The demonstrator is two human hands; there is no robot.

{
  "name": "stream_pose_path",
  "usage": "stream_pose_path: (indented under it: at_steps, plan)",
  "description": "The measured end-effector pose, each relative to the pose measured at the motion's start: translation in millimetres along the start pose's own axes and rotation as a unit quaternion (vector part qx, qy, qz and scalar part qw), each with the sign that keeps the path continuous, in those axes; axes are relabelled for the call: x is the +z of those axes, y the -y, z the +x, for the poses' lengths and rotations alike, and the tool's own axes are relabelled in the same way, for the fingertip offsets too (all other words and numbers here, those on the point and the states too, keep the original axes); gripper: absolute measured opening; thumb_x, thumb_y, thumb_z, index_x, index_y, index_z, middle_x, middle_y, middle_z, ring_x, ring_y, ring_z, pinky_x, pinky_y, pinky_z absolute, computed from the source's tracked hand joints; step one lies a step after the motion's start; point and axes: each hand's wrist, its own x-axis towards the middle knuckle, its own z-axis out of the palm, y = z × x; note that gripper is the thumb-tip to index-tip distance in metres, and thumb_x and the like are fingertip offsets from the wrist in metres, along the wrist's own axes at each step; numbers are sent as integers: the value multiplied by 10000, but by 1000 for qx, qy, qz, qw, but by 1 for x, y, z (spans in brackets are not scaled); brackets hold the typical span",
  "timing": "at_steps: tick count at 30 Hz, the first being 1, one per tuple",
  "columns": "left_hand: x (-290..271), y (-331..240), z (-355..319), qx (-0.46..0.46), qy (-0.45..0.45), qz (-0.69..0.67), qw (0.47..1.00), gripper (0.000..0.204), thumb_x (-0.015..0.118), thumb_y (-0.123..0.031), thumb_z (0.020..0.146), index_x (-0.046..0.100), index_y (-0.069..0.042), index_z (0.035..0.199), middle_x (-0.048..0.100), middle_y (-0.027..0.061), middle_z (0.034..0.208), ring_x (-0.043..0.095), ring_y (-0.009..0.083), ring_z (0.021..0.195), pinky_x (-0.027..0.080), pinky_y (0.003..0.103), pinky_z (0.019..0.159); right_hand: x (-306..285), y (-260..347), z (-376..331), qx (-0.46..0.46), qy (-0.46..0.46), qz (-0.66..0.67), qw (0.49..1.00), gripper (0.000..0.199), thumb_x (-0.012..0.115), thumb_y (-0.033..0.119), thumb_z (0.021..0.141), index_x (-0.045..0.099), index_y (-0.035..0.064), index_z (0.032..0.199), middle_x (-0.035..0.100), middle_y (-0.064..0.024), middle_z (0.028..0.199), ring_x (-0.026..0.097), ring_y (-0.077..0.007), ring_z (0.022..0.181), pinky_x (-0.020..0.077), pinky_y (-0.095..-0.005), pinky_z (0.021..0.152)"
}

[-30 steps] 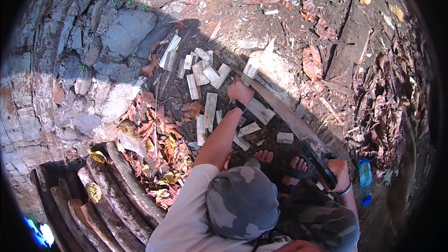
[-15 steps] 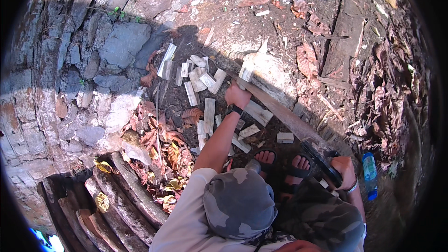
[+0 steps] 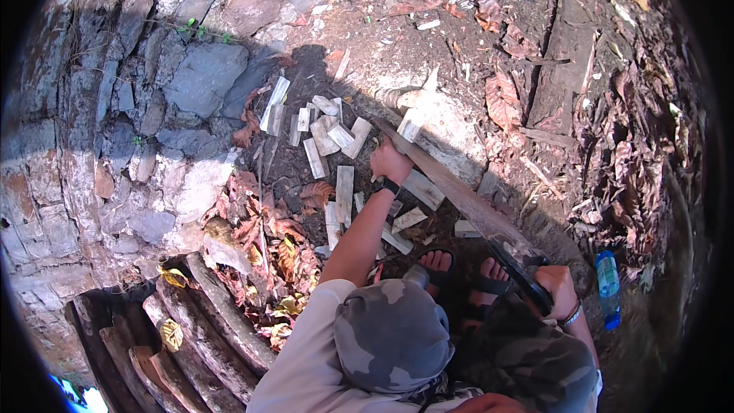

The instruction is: The person sits on the ground and uses a hand saw to cut small pieces of light-colored wood into smaller segments. The person holds the wood with one hand and saws with the other, accumulating a pile of cut pieces on the ground.

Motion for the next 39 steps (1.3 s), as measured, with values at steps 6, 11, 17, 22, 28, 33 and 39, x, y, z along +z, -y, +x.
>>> stream_pose_path:
  at_steps: [6, 11, 17, 22, 28, 33, 39]
  plan:
    - [9, 13, 2, 25, 49, 11, 998, 376, 736, -283, 732, 635, -12, 972, 706, 228, 840, 694, 418, 825, 560, 508, 740, 53, -3, 84, 3, -30, 32, 999, 240, 736, 189, 691, 526, 71, 682, 520, -106, 623, 578, -352, 588, 456, -417, 535]
    - [6, 3, 4, -4, 49, 3, 999, 410, 735, -279, 729, 627, -7, 1016, 706, 236, 861, 691, 422, 834, 559, 511, 732, 26, -4, 34, 9, -15, 3, 1000, 265, 742, 189, 663, 505, 71, 649, 496, -105, 596, 552, -341, 546, 428, -420, 503]
    - [2, 4, 0, 9, -3, -24, 1000, 404, 732, -254, 726, 616, 4, 1014, 702, 243, 861, 687, 427, 828, 556, 512, 726, 21, -5, -3, 12, -7, 5, 1000, 263, 730, 121, 645, 474, 73, 610, 485, -106, 562, 527, -332, 499, 387, -405, 463]
    - [0, 2, -2, 59, 33, -7, 998, 379, 727, -245, 742, 618, 3, 1007, 701, 243, 862, 692, 421, 815, 556, 516, 722, 59, 7, 89, 25, -18, 25, 999, 195, 733, 166, 722, 567, 67, 706, 555, -118, 648, 601, -348, 600, 476, -423, 539]
    - [0, 12, 2, -8, 50, -6, 999, 432, 739, -268, 732, 607, 11, 1034, 704, 245, 882, 695, 420, 843, 561, 505, 749, 51, -10, 52, -7, -22, 17, 1000, 228, 753, 180, 666, 550, 78, 678, 528, -108, 619, 569, -341, 557, 451, -420, 511]
    - [-5, -5, -1, 13, 32, -34, 999, 483, 746, -268, 714, 587, 17, 1071, 704, 252, 893, 695, 418, 821, 561, 504, 742, 23, -14, -19, 15, 4, 3, 1000, 232, 725, 124, 635, 502, 62, 640, 495, -110, 583, 533, -337, 514, 395, -401, 474]
    - [8, 20, 1, 82, 26, -14, 996, 467, 735, -259, 726, 589, 8, 1080, 701, 243, 874, 698, 401, 800, 559, 505, 726, 69, -3, 100, -2, -14, 20, 1000, 225, 730, 141, 696, 520, 61, 695, 532, -114, 624, 593, -350, 592, 474, -403, 541]
